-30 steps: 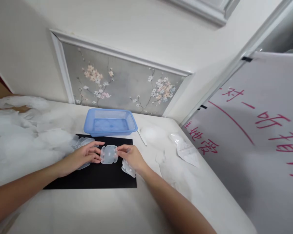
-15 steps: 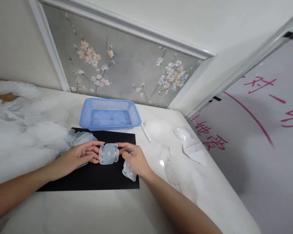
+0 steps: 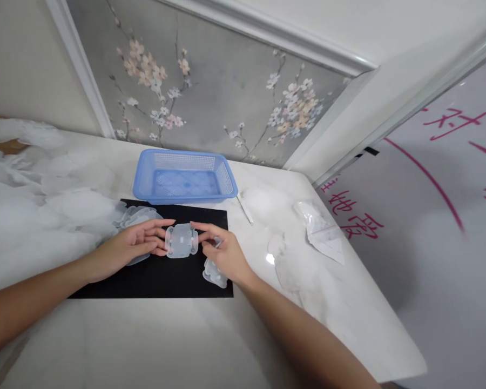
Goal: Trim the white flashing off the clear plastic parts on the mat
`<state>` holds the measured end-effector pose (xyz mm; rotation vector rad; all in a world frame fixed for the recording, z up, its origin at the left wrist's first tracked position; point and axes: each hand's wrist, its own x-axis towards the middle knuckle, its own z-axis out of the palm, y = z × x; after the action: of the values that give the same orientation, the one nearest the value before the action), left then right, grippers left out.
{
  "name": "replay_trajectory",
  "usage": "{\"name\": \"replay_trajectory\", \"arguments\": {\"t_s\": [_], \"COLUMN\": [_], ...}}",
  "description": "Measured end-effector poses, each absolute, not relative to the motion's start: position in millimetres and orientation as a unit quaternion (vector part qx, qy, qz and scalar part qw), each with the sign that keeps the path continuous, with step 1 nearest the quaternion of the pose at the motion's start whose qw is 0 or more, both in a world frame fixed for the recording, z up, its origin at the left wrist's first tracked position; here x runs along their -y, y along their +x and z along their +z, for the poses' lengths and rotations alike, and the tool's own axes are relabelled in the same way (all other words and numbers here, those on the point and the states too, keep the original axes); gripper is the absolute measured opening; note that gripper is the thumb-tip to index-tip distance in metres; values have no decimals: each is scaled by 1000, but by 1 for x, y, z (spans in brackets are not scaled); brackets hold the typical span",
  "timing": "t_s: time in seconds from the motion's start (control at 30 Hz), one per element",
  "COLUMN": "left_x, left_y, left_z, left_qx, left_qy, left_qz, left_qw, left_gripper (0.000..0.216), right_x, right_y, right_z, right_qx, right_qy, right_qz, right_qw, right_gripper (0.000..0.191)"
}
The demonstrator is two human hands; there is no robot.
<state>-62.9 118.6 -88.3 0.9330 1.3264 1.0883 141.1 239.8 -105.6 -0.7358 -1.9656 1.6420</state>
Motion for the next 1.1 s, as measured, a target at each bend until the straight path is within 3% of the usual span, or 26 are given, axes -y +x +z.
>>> {"name": "replay_trajectory", "arguments": {"t_s": [0.17, 1.1], "left_x": [-118, -119], "left_y": [-63, -63], "left_z": [-89, -85], "left_qx": [-558, -552], "left_qy": [396, 428], "left_qz": [470, 460], "left_qw": [558, 549], "left_gripper": [50, 37], "right_x": [-238, -232], "right_y": [140, 139], "right_z": [-107, -105], "right_qx": [732, 737], "right_qy": [-260, -282], "right_qz": [582, 572], "right_qw": [239, 224], "right_gripper": [38, 29]}}
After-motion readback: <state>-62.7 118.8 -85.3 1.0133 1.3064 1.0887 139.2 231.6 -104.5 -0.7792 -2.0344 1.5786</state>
